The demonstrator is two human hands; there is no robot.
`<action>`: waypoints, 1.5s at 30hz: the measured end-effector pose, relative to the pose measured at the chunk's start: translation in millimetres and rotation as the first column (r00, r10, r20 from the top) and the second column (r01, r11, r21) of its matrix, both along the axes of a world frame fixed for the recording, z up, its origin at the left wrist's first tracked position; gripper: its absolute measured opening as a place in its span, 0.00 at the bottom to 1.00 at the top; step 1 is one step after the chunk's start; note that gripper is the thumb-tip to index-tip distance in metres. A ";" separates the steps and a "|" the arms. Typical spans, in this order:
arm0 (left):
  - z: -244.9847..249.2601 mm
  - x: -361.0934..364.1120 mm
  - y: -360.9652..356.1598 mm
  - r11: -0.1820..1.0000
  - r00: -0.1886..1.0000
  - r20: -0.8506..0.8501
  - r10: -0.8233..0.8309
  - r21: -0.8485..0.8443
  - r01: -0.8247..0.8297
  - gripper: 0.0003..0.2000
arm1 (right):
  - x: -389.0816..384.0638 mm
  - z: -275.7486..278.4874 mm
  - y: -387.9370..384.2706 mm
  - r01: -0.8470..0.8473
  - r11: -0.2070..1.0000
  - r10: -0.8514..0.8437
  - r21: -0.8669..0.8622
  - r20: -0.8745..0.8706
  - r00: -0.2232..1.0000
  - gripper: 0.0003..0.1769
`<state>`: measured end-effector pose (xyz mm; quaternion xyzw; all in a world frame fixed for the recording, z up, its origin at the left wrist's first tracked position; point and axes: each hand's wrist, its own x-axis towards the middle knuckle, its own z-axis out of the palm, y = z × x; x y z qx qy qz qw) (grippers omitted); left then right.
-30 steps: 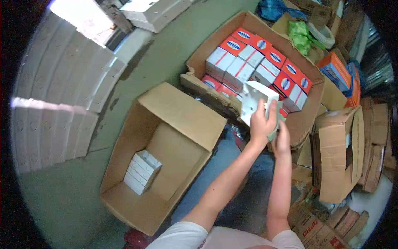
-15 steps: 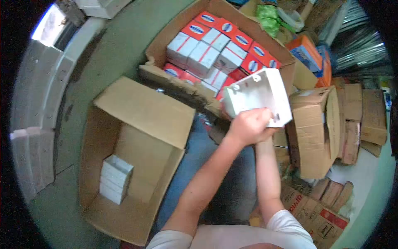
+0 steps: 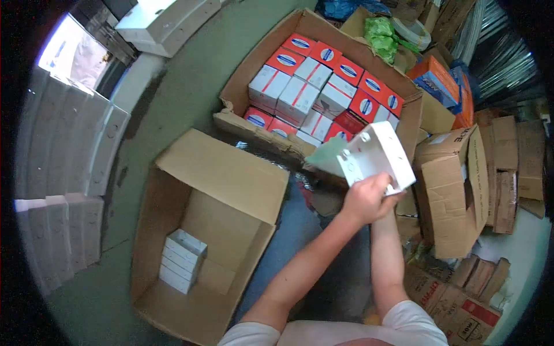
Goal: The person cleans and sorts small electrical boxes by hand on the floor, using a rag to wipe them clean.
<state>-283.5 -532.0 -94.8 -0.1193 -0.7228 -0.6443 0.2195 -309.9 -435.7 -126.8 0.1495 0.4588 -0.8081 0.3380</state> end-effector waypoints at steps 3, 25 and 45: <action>0.2 5.7 5.8 0.997 0.997 0.038 -0.065 -0.042 0.066 0.13 | 4.9 4.8 -2.6 0.026 0.998 -0.026 0.065 -0.004 1.000 0.19; -8.4 -15.8 -8.0 0.860 0.942 0.330 0.054 0.464 -0.212 0.20 | -36.0 -38.4 -27.1 0.117 0.992 -0.115 0.047 -0.058 0.992 0.23; -3.6 -15.2 -69.9 0.351 0.622 0.339 -0.705 0.930 -0.110 0.29 | -60.3 -25.2 3.9 0.202 0.978 -0.191 -0.047 0.180 0.965 0.18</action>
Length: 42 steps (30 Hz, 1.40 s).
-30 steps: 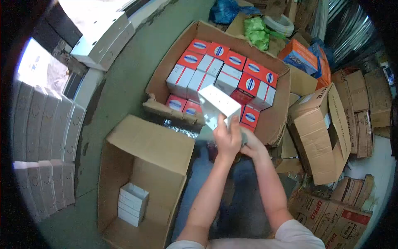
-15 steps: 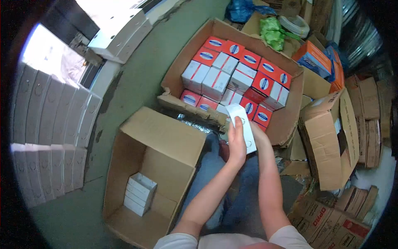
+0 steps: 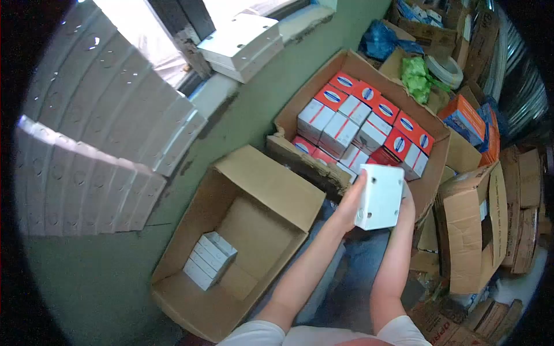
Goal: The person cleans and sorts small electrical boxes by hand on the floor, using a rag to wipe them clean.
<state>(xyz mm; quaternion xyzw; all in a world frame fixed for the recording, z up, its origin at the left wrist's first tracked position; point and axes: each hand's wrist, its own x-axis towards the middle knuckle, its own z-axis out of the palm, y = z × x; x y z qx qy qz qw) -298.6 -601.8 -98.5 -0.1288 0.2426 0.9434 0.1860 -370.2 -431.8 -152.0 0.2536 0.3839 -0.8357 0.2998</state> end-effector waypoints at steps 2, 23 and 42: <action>-12.7 0.8 -6.1 0.893 0.943 -0.217 -0.253 -0.427 0.142 0.28 | -5.3 -27.3 6.8 0.036 0.996 -0.037 -0.085 -0.013 0.999 0.18; -45.1 20.7 -6.5 0.638 0.957 -0.190 0.217 -0.714 -0.287 0.32 | 61.4 -7.8 -20.1 0.140 0.981 -0.112 0.134 -0.194 0.975 0.17; -45.8 27.4 1.5 0.478 0.915 -0.222 -0.337 -0.878 -0.037 0.44 | 50.6 -31.9 -5.1 0.297 0.953 -0.301 -0.055 -0.109 0.947 0.21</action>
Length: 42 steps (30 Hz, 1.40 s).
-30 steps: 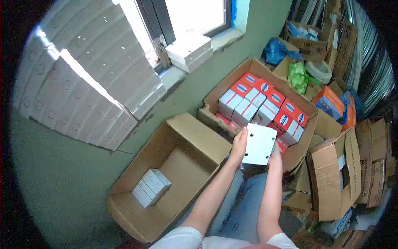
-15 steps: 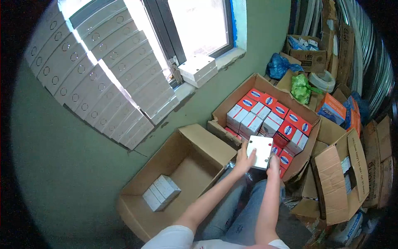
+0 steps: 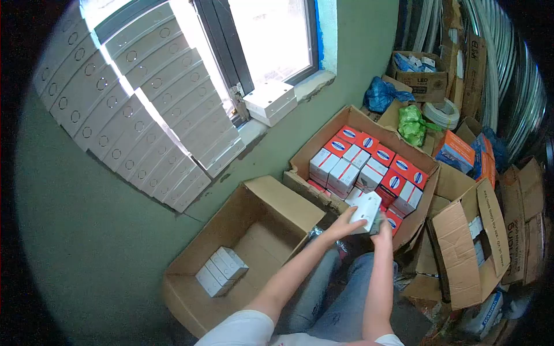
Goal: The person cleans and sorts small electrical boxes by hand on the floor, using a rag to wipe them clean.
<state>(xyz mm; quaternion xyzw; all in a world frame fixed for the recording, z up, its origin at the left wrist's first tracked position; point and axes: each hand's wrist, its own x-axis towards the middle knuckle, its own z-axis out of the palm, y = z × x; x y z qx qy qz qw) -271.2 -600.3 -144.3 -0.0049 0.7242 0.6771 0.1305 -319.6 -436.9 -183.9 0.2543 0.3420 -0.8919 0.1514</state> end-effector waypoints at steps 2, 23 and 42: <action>5.7 3.8 0.3 0.989 0.991 -0.113 -0.068 -0.138 0.052 0.43 | -2.5 4.9 17.2 -0.117 0.971 0.111 -0.207 -0.039 0.993 0.25; 14.5 8.4 5.9 0.963 0.969 -0.139 -0.204 -0.209 0.173 0.43 | 14.6 29.6 -2.9 -0.108 0.725 0.234 0.680 -0.096 0.967 0.28; 17.4 -3.2 -7.5 0.959 0.937 0.302 0.177 0.162 -0.233 0.30 | 30.2 41.3 -23.3 0.297 0.347 0.404 0.890 -0.428 0.809 0.19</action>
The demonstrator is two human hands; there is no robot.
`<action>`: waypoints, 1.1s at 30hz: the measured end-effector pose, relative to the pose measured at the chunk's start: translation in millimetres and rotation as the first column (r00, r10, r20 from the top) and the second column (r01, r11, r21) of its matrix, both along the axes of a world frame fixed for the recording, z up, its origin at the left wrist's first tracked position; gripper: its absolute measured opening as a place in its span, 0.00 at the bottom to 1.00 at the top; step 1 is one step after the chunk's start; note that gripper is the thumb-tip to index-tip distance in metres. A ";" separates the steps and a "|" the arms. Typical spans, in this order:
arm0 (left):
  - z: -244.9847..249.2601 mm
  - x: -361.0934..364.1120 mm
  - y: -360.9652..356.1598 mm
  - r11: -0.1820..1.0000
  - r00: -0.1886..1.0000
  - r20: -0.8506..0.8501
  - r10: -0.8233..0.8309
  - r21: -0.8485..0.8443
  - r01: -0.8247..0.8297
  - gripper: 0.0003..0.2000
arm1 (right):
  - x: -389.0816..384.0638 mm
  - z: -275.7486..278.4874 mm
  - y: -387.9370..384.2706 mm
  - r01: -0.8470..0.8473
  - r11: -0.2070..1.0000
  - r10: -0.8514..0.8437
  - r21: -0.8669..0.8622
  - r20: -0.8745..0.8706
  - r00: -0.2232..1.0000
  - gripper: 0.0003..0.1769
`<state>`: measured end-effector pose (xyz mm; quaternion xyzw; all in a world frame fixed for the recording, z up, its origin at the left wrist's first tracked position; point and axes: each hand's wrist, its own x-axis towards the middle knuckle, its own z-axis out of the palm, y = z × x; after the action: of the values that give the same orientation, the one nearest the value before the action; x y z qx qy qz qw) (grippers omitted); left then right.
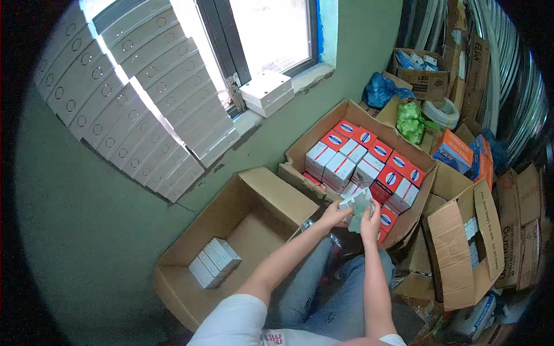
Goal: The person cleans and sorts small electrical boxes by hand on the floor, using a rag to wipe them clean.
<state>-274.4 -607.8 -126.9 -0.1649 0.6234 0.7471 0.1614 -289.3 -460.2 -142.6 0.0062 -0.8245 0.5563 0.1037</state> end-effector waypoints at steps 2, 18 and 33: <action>-4.9 -1.2 -1.3 0.999 1.000 -0.011 -0.023 -0.027 0.022 0.30 | 10.5 14.8 -10.8 -0.079 0.994 0.073 0.070 0.087 0.994 0.21; -22.7 -3.3 -1.5 0.980 0.978 -0.128 0.162 -0.097 -0.175 0.27 | -4.4 -3.2 -1.6 -0.341 0.873 0.250 0.350 0.278 0.927 0.19; -15.8 2.1 -6.2 0.983 0.955 -0.234 0.185 0.064 -0.174 0.22 | -13.9 -36.0 -10.6 -0.319 0.925 0.366 -0.208 0.251 0.896 0.16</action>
<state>-272.3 -614.1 -142.7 -0.1263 0.6045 0.7862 0.0203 -303.2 -470.8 -178.6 0.0629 -0.7687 0.6259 -0.1158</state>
